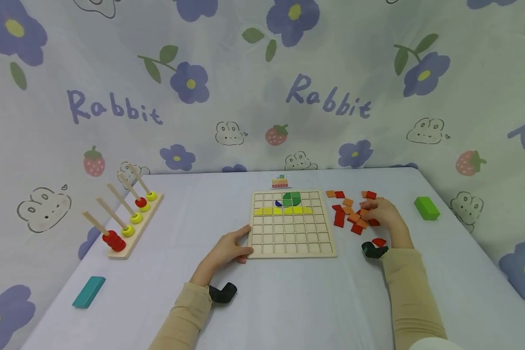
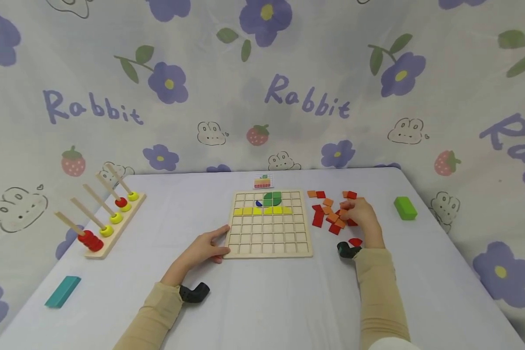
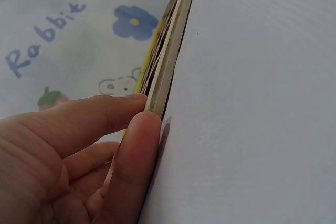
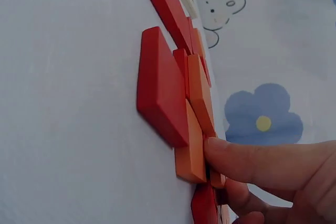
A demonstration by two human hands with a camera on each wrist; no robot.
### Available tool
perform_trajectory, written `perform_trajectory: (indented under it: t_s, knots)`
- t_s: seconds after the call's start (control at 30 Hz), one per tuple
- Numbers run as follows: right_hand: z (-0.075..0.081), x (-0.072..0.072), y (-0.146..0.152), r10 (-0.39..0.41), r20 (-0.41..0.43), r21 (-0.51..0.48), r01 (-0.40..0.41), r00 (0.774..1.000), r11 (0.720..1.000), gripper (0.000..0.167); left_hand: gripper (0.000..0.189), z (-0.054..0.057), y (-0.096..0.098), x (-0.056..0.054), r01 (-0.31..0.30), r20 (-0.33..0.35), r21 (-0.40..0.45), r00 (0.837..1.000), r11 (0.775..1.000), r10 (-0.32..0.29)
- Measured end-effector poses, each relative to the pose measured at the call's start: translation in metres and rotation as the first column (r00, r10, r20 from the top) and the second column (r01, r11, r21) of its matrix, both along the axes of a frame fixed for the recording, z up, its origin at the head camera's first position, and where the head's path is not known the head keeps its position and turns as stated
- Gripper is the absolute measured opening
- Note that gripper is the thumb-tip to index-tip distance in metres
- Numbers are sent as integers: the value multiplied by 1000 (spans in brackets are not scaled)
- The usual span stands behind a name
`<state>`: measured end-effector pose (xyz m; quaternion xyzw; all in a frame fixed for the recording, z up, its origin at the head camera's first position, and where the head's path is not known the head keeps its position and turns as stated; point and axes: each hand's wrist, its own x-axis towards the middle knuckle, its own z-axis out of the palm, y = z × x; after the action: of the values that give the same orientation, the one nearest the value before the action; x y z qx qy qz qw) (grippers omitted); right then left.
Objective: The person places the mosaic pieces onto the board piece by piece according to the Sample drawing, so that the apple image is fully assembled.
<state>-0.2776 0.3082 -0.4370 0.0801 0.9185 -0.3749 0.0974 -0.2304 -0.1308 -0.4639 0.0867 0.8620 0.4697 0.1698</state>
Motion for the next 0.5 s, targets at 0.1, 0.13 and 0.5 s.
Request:
perform_trajectory:
  t_s: [0.1, 0.13, 0.5]
  knots:
    - [-1, 1, 0, -2, -14, 54, 3, 1000, 999, 45, 72, 0, 0, 1, 1, 1, 3, 1000, 1000, -1]
    - [-2, 1, 0, -3, -23, 61, 4, 1000, 998, 45, 72, 0, 0, 1, 2, 2, 5, 1000, 1000, -2]
    - [10, 1, -40, -45, -173, -205, 9, 984, 979, 48, 71, 3, 0, 3, 7, -12, 31, 1000, 999, -7]
